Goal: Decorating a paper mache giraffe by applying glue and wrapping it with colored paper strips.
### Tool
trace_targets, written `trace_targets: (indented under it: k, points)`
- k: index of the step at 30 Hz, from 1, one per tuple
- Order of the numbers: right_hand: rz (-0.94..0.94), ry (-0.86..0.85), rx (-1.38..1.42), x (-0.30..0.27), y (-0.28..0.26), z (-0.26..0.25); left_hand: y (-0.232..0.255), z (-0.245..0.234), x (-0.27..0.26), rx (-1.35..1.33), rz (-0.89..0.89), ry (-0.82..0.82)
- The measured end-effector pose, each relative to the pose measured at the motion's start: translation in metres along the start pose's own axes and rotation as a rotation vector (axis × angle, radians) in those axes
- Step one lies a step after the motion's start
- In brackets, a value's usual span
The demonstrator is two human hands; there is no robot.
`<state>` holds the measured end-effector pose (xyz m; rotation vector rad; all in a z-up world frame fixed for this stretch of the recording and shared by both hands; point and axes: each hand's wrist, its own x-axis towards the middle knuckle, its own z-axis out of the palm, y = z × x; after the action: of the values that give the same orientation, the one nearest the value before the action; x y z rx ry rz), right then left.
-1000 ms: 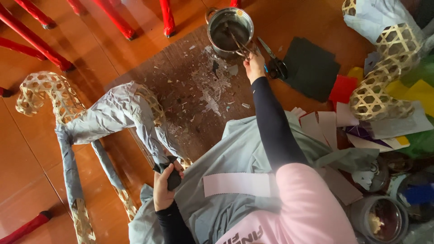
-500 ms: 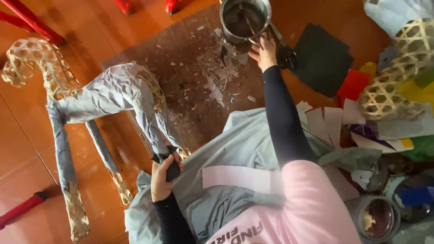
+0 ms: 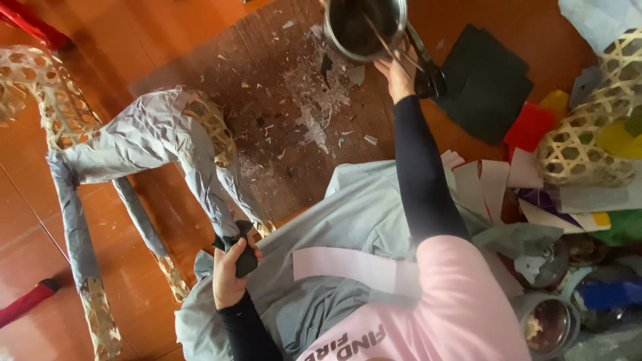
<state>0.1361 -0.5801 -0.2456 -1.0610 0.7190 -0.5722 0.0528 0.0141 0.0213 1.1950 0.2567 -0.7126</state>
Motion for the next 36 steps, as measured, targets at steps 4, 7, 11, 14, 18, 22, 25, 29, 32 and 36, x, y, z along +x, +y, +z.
trace_targets:
  k: [4, 7, 11, 14, 18, 22, 25, 29, 32, 36]
  points:
    - [0.074, 0.035, -0.007, -0.009, -0.031, 0.018, -0.001, -0.002, 0.005, -0.025, -0.019, 0.020]
    - [0.061, -0.075, 0.070, -0.015, -0.027, 0.011, 0.001, -0.002, -0.002, -0.036, -0.056, 0.048]
    - [-0.018, -0.225, 0.055, -0.028, -0.061, 0.024, 0.003, 0.004, 0.005, -0.041, -0.012, 0.037]
    - [0.000, -0.287, 0.092, -0.041, -0.057, -0.005, 0.003, 0.010, 0.003, -0.058, 0.033, -0.012]
    - [0.089, -0.377, 0.130, -0.062, -0.059, -0.052, 0.004, 0.013, 0.008, -0.079, 0.071, -0.055]
    - [0.115, -0.390, 0.022, -0.104, -0.082, -0.062, 0.003, 0.010, 0.011, -0.079, 0.060, -0.047]
    - [0.155, -0.389, -0.060, -0.117, -0.088, -0.068, -0.001, 0.007, 0.014, -0.098, 0.082, -0.110]
    - [0.162, -0.362, -0.022, -0.128, -0.084, -0.075, -0.005, 0.003, 0.015, -0.120, 0.114, -0.133]
    - [0.074, -0.283, -0.126, -0.147, -0.098, -0.070, -0.003, 0.007, 0.015, -0.125, 0.103, -0.115]
    - [-0.110, -0.229, -0.509, -0.190, -0.131, -0.042, -0.007, 0.004, 0.023, -0.109, 0.117, -0.117]
